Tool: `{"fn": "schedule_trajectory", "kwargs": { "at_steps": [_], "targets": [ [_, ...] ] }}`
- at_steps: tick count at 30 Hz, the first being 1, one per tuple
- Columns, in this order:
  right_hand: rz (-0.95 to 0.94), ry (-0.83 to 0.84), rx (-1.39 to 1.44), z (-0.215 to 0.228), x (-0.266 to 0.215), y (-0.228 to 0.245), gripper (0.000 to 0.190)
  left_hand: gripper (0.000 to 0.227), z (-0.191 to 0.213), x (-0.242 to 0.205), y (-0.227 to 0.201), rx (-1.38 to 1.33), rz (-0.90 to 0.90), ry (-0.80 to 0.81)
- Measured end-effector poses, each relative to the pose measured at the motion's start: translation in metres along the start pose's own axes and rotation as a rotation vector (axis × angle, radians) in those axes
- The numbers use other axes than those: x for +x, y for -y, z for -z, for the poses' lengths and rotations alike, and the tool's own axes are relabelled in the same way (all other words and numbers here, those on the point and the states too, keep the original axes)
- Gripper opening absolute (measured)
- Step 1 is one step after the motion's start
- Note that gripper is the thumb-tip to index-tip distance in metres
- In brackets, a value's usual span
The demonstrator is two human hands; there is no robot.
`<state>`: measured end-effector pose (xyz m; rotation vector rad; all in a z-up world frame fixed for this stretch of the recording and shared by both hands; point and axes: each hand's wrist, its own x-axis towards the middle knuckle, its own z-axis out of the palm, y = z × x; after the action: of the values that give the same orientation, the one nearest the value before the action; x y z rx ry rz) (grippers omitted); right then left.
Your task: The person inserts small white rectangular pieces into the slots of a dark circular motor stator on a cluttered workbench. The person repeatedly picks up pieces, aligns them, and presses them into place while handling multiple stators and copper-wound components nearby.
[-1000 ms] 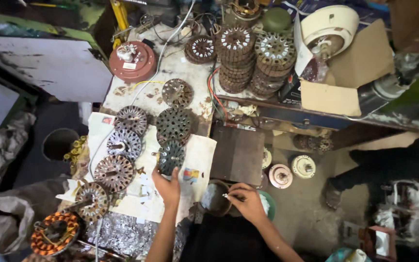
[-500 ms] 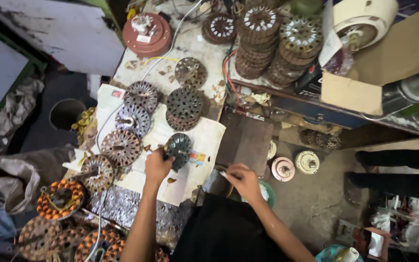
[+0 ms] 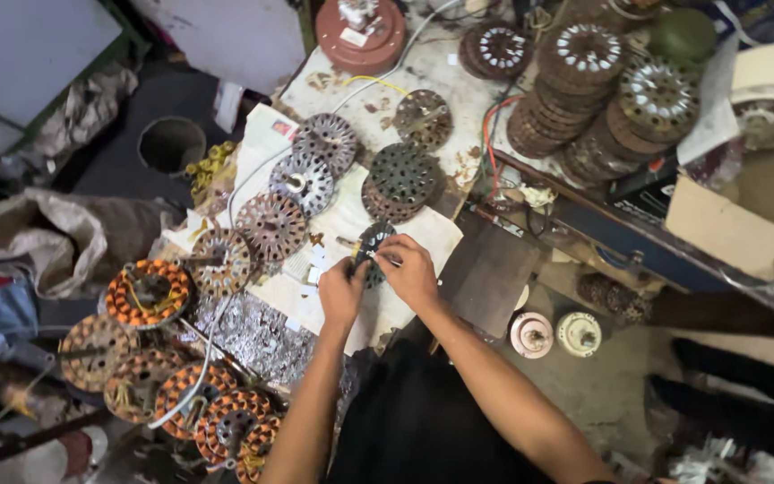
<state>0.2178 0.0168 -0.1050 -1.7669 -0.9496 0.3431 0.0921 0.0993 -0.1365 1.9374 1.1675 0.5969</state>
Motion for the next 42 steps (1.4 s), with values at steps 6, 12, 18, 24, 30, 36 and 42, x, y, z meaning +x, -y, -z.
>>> {"fn": "schedule_trajectory", "kwargs": {
  "at_steps": [6,12,18,24,30,36,42],
  "targets": [
    [-0.034,0.066,-0.291,-0.014,0.009,0.021,0.01,0.025,-0.004,-0.002,0.006,-0.026,-0.022,0.051],
    [-0.076,0.235,-0.466,0.002,0.023,0.045,0.03,0.034,-0.009,0.0,0.003,-0.055,-0.036,0.07],
    [0.203,0.468,-0.385,0.038,0.046,0.047,0.061,0.026,0.001,0.012,0.009,-0.016,-0.017,0.173],
    [0.387,0.623,-0.395,0.028,0.08,0.021,0.046,0.027,0.012,0.035,0.01,-0.024,-0.131,0.317],
    [0.334,0.663,-0.425,0.024,0.09,0.002,0.038,0.03,0.013,0.033,0.005,-0.049,-0.103,0.276],
    [0.367,0.652,-0.428,0.019,0.094,-0.012,0.043,0.029,0.002,0.027,0.004,-0.289,-0.022,0.09],
    [0.284,0.785,-0.523,0.018,0.113,-0.03,0.047,0.032,-0.005,0.023,-0.006,-0.333,-0.104,0.013]
  ]
}}
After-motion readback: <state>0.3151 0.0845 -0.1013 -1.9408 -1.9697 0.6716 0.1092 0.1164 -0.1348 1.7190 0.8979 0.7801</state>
